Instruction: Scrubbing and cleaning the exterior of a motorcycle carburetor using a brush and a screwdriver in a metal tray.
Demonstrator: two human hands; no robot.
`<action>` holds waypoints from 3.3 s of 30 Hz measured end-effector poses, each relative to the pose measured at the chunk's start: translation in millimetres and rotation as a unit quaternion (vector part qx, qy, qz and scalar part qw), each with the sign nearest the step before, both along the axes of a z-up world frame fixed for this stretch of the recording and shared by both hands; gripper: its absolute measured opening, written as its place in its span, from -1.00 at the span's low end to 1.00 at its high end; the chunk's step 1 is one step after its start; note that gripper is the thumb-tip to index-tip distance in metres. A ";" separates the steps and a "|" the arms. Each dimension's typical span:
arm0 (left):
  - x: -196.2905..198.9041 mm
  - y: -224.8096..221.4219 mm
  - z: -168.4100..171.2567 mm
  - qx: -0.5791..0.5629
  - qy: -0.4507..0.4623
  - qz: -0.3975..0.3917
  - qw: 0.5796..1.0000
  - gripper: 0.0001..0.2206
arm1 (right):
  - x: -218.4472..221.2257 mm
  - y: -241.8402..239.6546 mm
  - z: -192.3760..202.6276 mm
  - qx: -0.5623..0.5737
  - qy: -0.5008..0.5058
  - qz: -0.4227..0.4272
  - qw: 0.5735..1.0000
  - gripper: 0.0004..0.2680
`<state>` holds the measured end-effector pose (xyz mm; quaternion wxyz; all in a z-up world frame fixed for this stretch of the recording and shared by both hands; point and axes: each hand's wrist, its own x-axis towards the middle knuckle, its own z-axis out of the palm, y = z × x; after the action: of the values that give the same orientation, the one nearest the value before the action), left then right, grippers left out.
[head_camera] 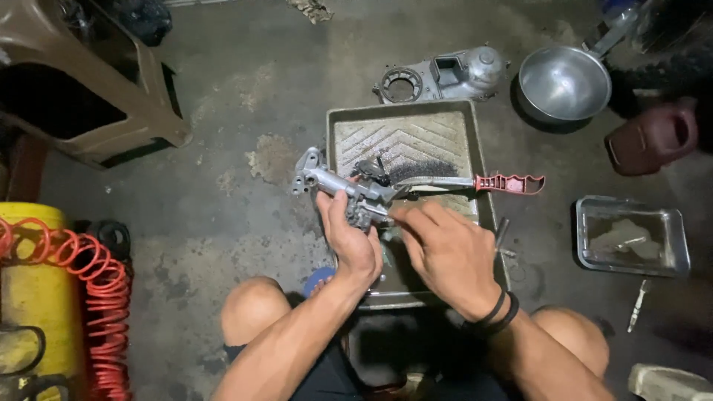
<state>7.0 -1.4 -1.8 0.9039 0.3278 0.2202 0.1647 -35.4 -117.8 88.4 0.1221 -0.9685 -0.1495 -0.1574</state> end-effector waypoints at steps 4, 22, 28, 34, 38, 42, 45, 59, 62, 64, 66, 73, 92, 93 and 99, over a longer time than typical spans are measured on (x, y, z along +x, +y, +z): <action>-10.6 0.3 47.6 -0.030 0.048 -0.006 0.998 -0.21 | -1.2 -0.4 4.1 0.066 0.040 0.013 0.997 -0.89; -11.0 3.6 97.4 -0.090 0.115 0.012 0.989 -0.19 | -1.2 -4.7 -0.6 -0.035 -0.119 0.108 0.986 -0.90; -16.1 7.1 73.6 -0.076 0.131 -0.017 0.988 -0.17 | -1.4 -5.2 2.3 -0.015 -0.123 0.112 0.986 -0.91; -16.0 4.0 80.0 -0.085 0.126 -0.006 0.988 -0.16 | -2.8 -7.3 -1.2 -0.006 -0.127 0.120 0.985 -0.90; -16.1 6.0 85.7 -0.099 0.136 -0.008 0.986 -0.17 | -4.0 -5.1 -1.1 -0.016 -0.139 0.124 0.982 -0.90; -15.2 8.0 80.8 -0.096 0.135 -0.010 0.986 -0.18 | -2.9 -3.5 -3.3 -0.004 -0.139 0.115 0.984 -0.90; -11.3 11.3 54.5 -0.110 0.114 -0.001 0.987 -0.24 | -3.9 -0.9 -3.1 0.004 -0.138 0.126 0.982 -0.89; -8.0 12.7 54.2 -0.108 0.117 -0.013 0.987 -0.33 | -1.7 -1.2 -4.2 -0.008 -0.131 0.112 0.985 -0.93; -5.6 12.7 30.7 -0.120 0.118 -0.027 0.985 -0.45 | 0.5 -5.0 -5.5 0.004 -0.113 0.106 0.988 -0.93; -3.2 14.7 11.7 -0.123 0.120 -0.042 0.984 -0.57 | 1.2 -7.0 -4.6 0.019 -0.092 0.102 0.990 -0.93; 0.0 17.2 -4.9 -0.130 0.106 -0.081 0.983 -0.54 | 1.4 -8.7 0.5 0.039 -0.092 0.095 0.990 -0.95; -3.4 14.8 14.4 -0.091 0.071 -0.098 0.988 -0.43 | 1.9 -43.2 3.6 0.133 -0.031 0.061 0.989 -0.89; -8.5 31.5 58.6 -0.095 -0.013 -0.033 0.995 -0.91 | -15.3 -31.5 9.9 0.055 0.216 0.135 0.966 -0.89; -6.6 34.7 51.0 -0.065 -0.040 -0.034 0.997 -0.85 | -18.4 -31.6 19.9 0.113 0.120 0.166 0.972 -0.90; -1.2 29.1 55.3 0.137 -0.078 0.077 0.985 -0.86 | -35.5 -22.0 16.6 -0.100 -0.003 0.030 0.995 -0.72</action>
<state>5.8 27.7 53.5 0.8495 0.4167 0.1493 0.2869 -70.9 -139.8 105.0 0.0285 -0.9705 -0.1935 -0.1410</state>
